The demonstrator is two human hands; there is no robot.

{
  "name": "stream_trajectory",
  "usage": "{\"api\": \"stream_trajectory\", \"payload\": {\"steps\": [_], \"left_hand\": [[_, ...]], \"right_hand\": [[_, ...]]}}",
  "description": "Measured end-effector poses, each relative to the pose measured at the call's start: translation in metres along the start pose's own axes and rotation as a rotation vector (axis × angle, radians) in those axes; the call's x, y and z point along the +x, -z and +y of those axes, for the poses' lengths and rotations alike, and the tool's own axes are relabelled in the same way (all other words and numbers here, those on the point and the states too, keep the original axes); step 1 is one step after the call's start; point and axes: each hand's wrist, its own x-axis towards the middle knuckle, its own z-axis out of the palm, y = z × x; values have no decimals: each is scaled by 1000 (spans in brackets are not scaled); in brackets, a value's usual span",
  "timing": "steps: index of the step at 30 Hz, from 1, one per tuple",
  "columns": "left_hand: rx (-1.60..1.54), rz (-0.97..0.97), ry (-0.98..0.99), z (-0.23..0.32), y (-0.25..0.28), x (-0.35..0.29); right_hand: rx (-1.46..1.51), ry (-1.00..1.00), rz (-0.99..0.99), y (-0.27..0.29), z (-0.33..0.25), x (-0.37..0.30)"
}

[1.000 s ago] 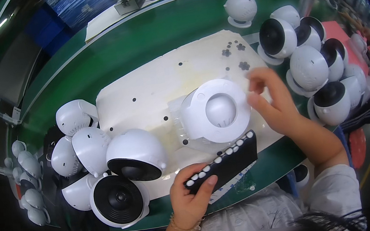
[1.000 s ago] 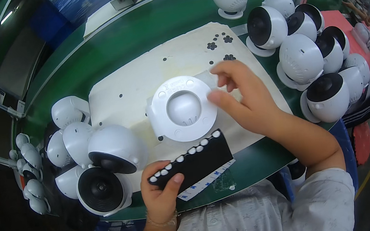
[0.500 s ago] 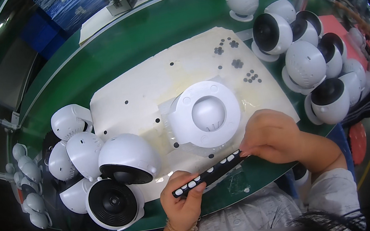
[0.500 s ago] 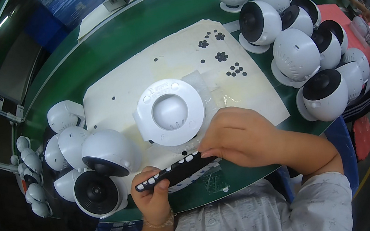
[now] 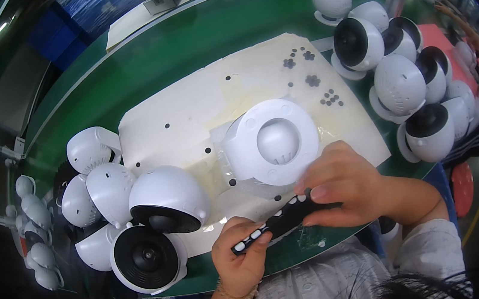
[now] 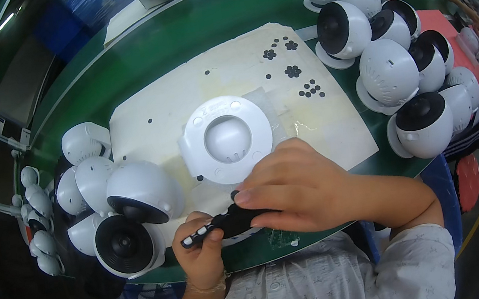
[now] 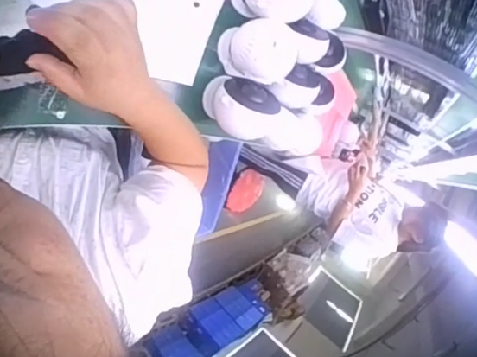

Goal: Manually assemble camera components on a production line.

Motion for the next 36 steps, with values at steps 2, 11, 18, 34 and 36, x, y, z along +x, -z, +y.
{"api": "stream_trajectory", "payload": {"steps": [2, 11, 18, 34, 36], "left_hand": [[121, -60, -130, -2, 0, 1], [357, -244, -297, 6, 3, 9], [416, -251, -314, 8, -2, 12], [588, -232, -261, 18, -19, 22], [613, -274, -254, 12, -14, 23]], "right_hand": [[-30, 19, -25, -1, -5, 5], [56, -37, -118, 4, -7, 1], [301, 107, 19, -13, -2, 3], [290, -345, 228, 16, 35, 49], [291, -372, 203, 15, 35, 48]]}}
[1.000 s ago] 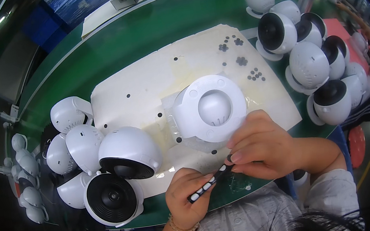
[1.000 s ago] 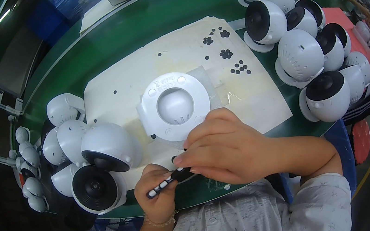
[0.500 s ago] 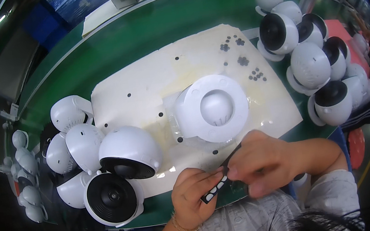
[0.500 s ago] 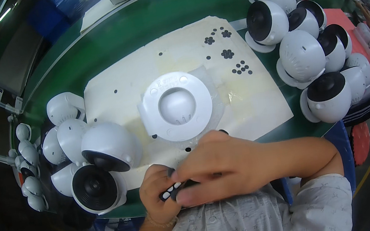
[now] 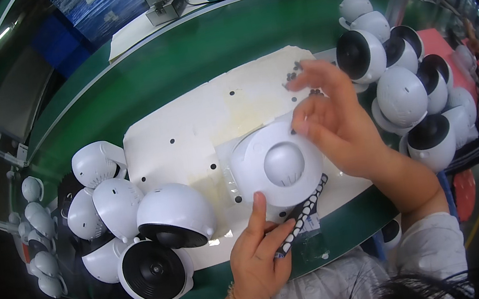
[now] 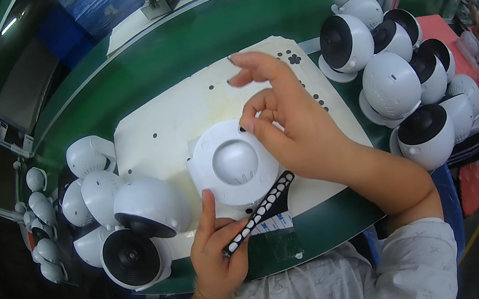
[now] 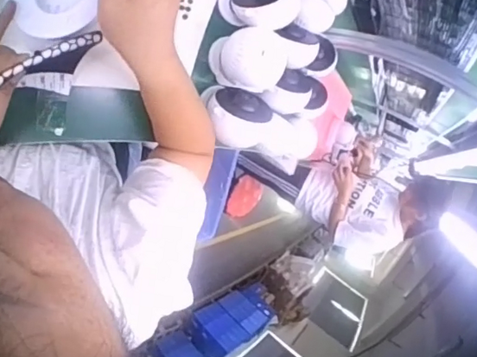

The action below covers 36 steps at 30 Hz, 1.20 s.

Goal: Manually assemble camera components on a production line.

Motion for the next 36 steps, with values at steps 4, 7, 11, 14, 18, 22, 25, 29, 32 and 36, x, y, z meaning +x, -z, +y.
{"api": "stream_trajectory", "payload": {"steps": [4, 7, 11, 14, 18, 22, 25, 29, 32, 36], "left_hand": [[31, -8, -18, -4, 1, -4], [32, -14, -12, -3, 0, -4], [55, -3, -20, -7, 0, -9], [57, -7, -11, -6, 1, -9], [55, -15, -23, -6, -1, -9], [61, -16, -10, -5, -1, -9], [59, -20, 3, -4, 0, -9], [56, -32, 0, -5, 1, -10], [51, -47, -3, -5, 1, -9], [56, -59, 4, -6, 1, -11]], "right_hand": [[-15, -45, -52, 2, -3, 0], [42, -37, -43, 3, -2, -2], [72, -58, -56, 1, -1, -1], [20, -47, -74, 1, -2, -1], [-46, -1, -15, -1, -6, -5], [-391, 285, 29, -6, 0, -12], [-715, 535, -93, -3, -10, -8], [-596, 368, -53, -8, -12, -9], [-636, 398, -22, -3, -15, -2], [-335, 273, -6, 2, -11, 1]]}}
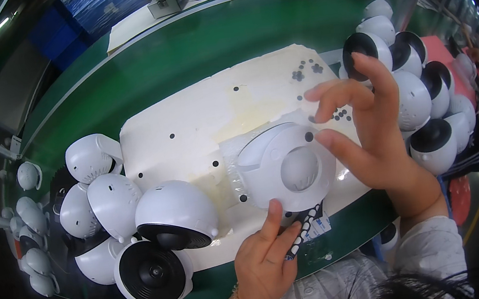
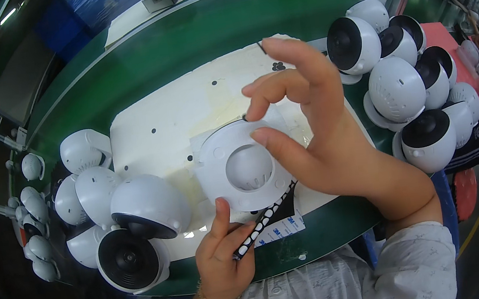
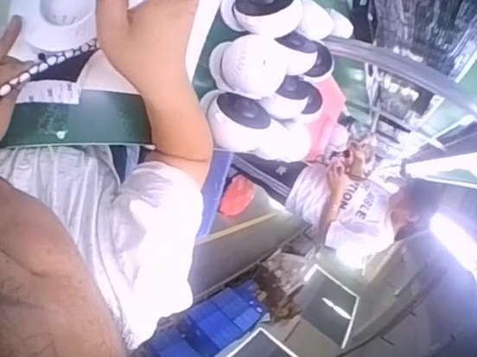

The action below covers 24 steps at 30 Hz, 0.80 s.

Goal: Manually assemble camera components on a production line.

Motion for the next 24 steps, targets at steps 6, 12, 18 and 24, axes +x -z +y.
{"api": "stream_trajectory", "payload": {"steps": [6, 12, 18, 24], "left_hand": [[-34, 21, 5, -1, -1, -2], [-32, 25, -15, 0, 0, 0], [-33, 27, -30, 0, 1, 2], [-23, 24, -32, 2, 1, 2]], "right_hand": [[182, -148, -142, -10, -2, 6], [187, -218, -221, -21, -5, 10], [75, -193, -279, -20, -6, 11], [66, -183, -282, -20, -7, 12]]}}
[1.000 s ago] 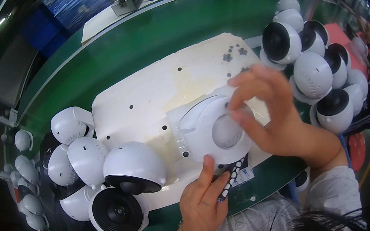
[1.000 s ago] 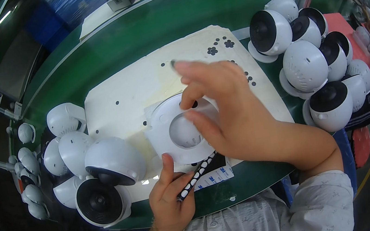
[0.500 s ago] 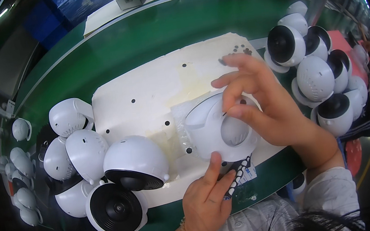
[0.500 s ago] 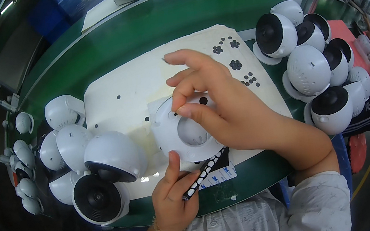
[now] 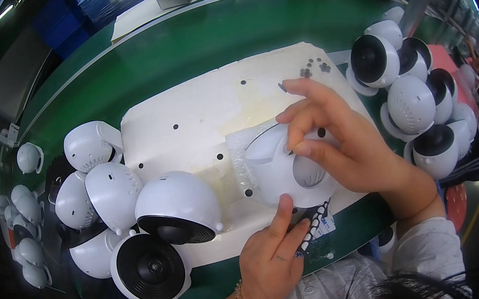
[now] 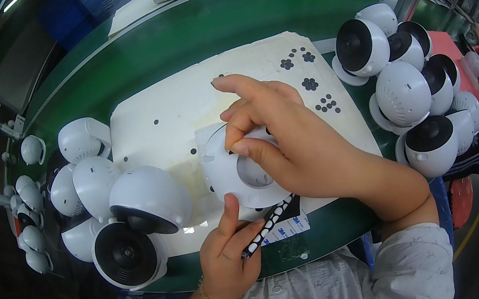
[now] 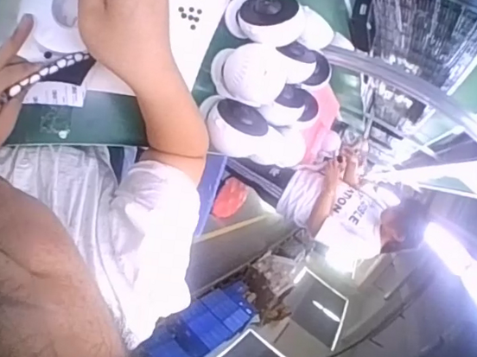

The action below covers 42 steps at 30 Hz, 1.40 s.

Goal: Manually assemble camera components on a production line.

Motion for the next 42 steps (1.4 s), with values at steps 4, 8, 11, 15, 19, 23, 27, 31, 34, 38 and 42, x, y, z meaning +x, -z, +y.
{"api": "stream_trajectory", "payload": {"steps": [4, 8, 11, 15, 19, 23, 27, 31, 34, 38, 42], "left_hand": [[1, -5, 4, 1, 0, 0], [23, -11, 1, 0, 0, 0], [18, 10, -15, -2, -1, 2], [19, 16, -16, 0, -3, 2], [40, 18, 5, -2, -3, 1], [32, 27, -5, -5, -5, 2], [25, 51, -3, -4, -6, 2], [19, 62, 1, -4, -7, 2], [29, 67, 1, -4, -7, 2], [27, 72, 7, -4, -8, 1], [38, 77, 6, -4, -8, 2]], "right_hand": [[-21, -27, 14, -3, -4, -1], [-288, 77, 51, -3, -7, -5], [-556, 102, 19, -3, -14, -18], [-369, 71, 128, -6, -9, -38], [-214, 79, 120, -11, -6, -45], [-184, -11, 66, -16, -4, -46], [-189, -7, 50, -17, -6, -45], [-234, 5, 51, -19, -6, -46], [-270, 24, 77, -22, -6, -47], [-209, 37, 104, -23, -2, -47], [-195, 35, 97, -23, -3, -45]]}}
